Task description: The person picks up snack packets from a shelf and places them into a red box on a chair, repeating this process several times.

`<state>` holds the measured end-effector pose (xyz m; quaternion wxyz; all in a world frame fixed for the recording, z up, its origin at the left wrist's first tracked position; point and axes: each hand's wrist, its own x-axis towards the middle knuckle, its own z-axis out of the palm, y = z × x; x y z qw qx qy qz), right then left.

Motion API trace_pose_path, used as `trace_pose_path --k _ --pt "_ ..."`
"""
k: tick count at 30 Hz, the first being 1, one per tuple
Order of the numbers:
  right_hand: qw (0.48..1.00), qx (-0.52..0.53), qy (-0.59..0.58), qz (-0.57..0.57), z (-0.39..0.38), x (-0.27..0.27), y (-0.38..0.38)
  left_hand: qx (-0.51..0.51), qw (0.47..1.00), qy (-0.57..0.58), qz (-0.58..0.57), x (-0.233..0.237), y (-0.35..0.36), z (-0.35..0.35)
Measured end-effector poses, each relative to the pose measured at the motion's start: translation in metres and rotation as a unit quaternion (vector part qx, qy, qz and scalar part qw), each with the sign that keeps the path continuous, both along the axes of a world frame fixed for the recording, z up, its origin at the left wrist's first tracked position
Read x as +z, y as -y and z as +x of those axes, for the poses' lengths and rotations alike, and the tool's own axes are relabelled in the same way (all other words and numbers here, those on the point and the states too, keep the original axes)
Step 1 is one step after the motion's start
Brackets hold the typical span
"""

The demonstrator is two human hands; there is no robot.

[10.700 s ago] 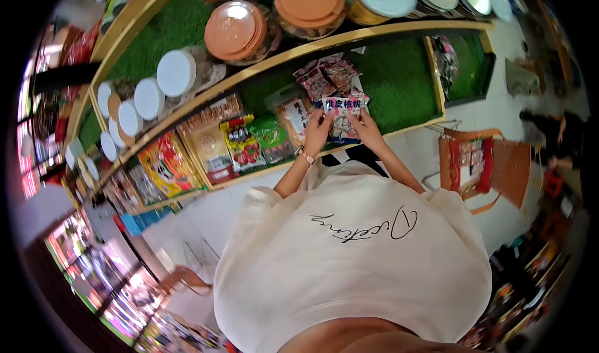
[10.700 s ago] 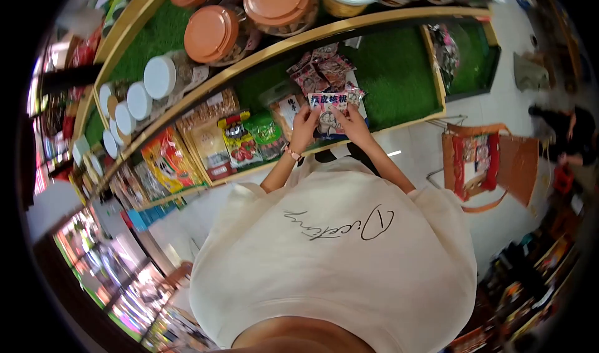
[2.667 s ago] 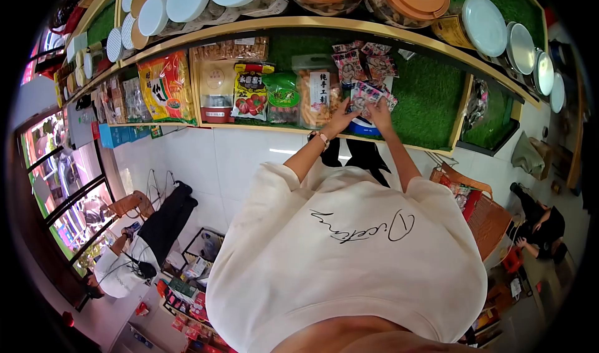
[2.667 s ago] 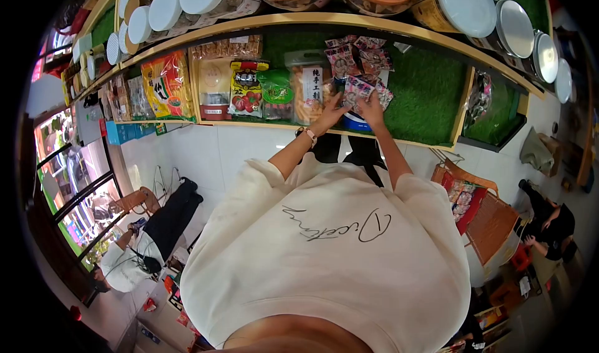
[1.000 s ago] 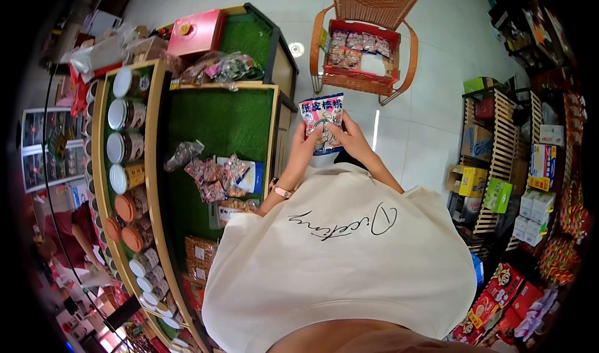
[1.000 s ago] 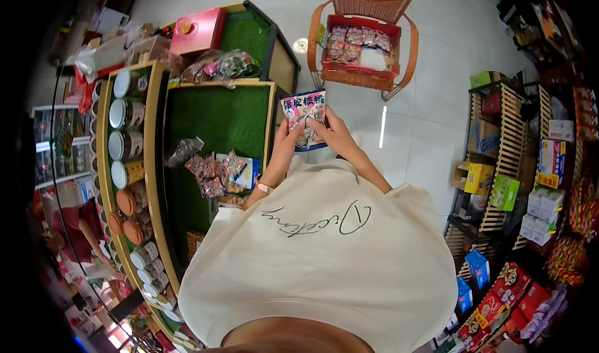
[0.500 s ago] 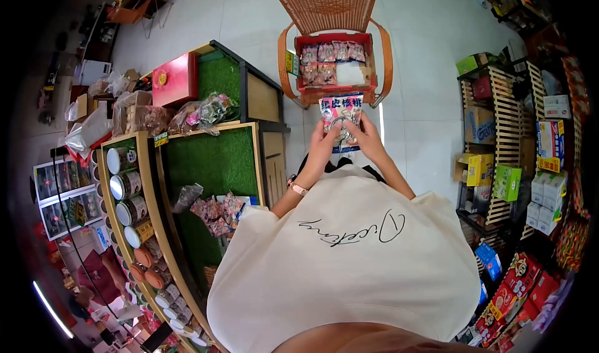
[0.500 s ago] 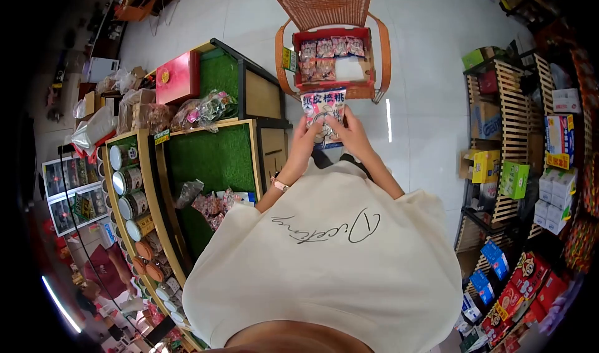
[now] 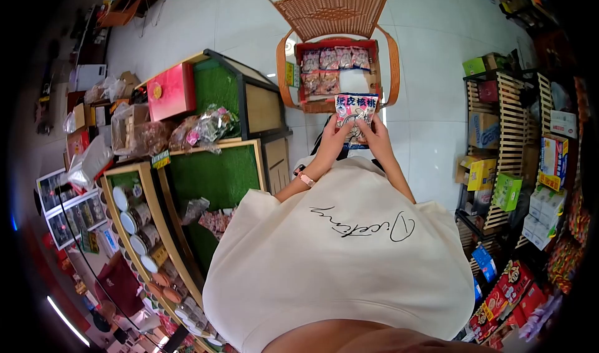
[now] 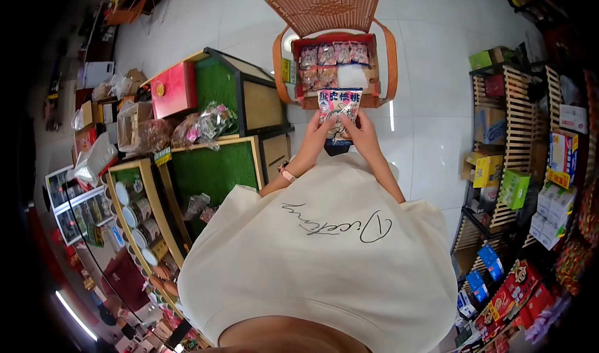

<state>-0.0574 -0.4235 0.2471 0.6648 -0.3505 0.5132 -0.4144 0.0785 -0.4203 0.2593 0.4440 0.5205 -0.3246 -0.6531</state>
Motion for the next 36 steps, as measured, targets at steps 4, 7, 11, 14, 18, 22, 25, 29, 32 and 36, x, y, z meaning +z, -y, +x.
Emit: trace_pose_path --k 4,7,11,14,18,22,25,29,32,36 --pt "0.999 -0.015 -0.027 0.024 -0.005 -0.013 0.062 -0.057 0.997 0.043 0.006 -0.033 0.067 0.003" --pt "0.987 0.041 -0.151 -0.046 -0.01 -0.04 0.111 -0.067 0.996 0.059 0.007 -0.048 0.113 0.01" --pt "0.975 0.058 -0.206 -0.055 -0.003 -0.108 0.166 -0.023 0.951 0.284 -0.116 -0.138 0.163 0.015" --pt "0.99 0.038 -0.135 0.011 0.002 -0.184 0.197 -0.044 0.975 0.218 0.001 -0.202 0.198 0.021" --pt "0.986 0.018 -0.091 0.137 0.008 -0.308 0.218 -0.066 0.97 0.227 0.059 -0.288 0.232 0.022" --pt "0.947 0.061 -0.286 0.133 0.009 -0.412 0.23 -0.058 0.936 0.331 0.1 -0.393 0.243 0.015" --pt "0.911 0.106 -0.365 0.16 0.008 -0.465 0.234 -0.121 0.906 0.39 0.116 -0.409 0.262 0.016" --pt "0.872 0.179 -0.412 0.193 0.013 -0.438 0.265 -0.15 0.897 0.402 0.109 -0.452 0.257 0.022" --pt "0.874 0.173 -0.409 0.199 0.012 -0.451 0.258 -0.125 0.907 0.394 0.082 -0.461 0.252 0.026" --pt "0.874 0.16 -0.407 0.212 0.012 -0.455 0.252 -0.169 0.856 0.449 0.193 -0.44 0.268 0.023"
